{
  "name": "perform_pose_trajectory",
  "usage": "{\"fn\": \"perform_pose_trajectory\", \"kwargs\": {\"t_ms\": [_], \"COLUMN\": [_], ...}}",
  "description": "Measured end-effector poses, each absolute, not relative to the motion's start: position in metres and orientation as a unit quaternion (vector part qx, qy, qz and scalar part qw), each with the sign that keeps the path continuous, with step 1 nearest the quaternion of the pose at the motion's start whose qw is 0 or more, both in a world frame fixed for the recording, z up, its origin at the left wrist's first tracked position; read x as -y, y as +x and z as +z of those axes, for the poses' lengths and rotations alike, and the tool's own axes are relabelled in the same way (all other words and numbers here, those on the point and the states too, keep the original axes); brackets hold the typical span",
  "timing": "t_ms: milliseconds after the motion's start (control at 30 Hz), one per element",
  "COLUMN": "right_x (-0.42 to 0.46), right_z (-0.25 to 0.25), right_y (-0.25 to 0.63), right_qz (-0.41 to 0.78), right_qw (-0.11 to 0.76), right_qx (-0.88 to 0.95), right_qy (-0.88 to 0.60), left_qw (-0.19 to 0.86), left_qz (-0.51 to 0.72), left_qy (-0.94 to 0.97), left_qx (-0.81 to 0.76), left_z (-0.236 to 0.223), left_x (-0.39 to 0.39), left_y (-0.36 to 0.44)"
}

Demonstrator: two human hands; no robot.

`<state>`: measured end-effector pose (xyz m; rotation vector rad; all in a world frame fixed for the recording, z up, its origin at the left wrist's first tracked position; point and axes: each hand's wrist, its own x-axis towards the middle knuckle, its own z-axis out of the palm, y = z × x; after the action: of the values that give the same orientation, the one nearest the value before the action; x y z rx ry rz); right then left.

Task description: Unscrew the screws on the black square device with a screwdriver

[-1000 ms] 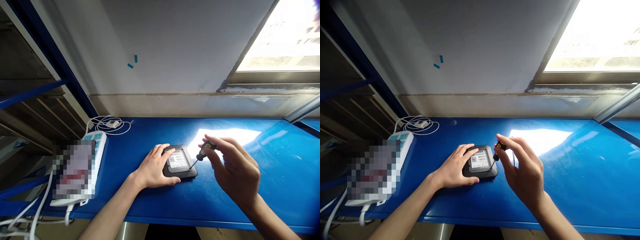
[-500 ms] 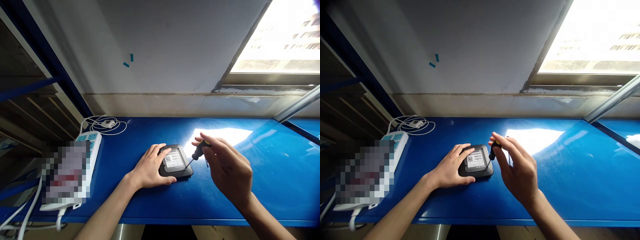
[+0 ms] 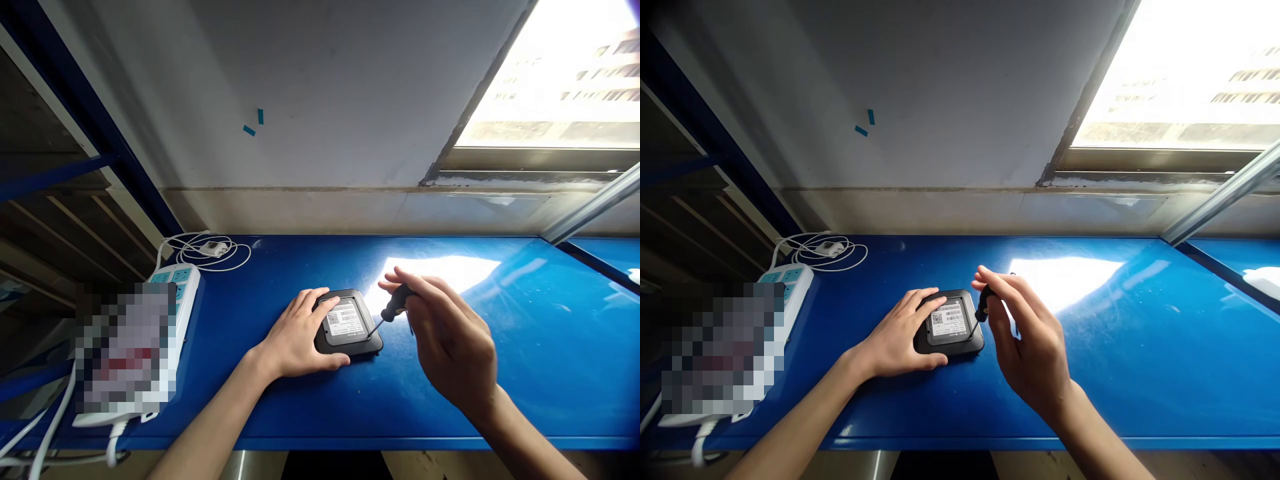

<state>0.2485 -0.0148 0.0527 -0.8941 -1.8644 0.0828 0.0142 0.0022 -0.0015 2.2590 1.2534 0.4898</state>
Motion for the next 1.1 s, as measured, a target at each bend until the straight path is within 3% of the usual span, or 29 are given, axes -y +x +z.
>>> {"fn": "perform_pose_trajectory", "kwargs": {"t_ms": [300,500,733,900,1100], "right_x": [0.009,0.014,0.007,0.004,0.012], "right_z": [0.054,0.051,0.05,0.049,0.047], "right_y": [0.25,0.25,0.253,0.253,0.255], "right_qz": [-0.061,0.026,0.035,-0.038,0.033], "right_qw": [0.505,0.503,0.507,0.518,0.521], "right_qx": [0.76,0.779,0.77,0.757,0.765], "right_qy": [-0.405,-0.373,-0.386,-0.395,-0.376], "left_qw": [0.253,0.256,0.257,0.262,0.262], "left_qz": [0.173,0.157,0.145,0.144,0.149], "left_qy": [0.832,0.831,0.829,0.829,0.828], "left_qx": [-0.462,-0.468,-0.475,-0.472,-0.472], "left_z": [-0.001,-0.001,0.002,0.003,0.002], "left_x": [-0.002,-0.003,-0.002,-0.003,-0.003], "left_y": [0.014,0.014,0.015,0.015,0.015]}}
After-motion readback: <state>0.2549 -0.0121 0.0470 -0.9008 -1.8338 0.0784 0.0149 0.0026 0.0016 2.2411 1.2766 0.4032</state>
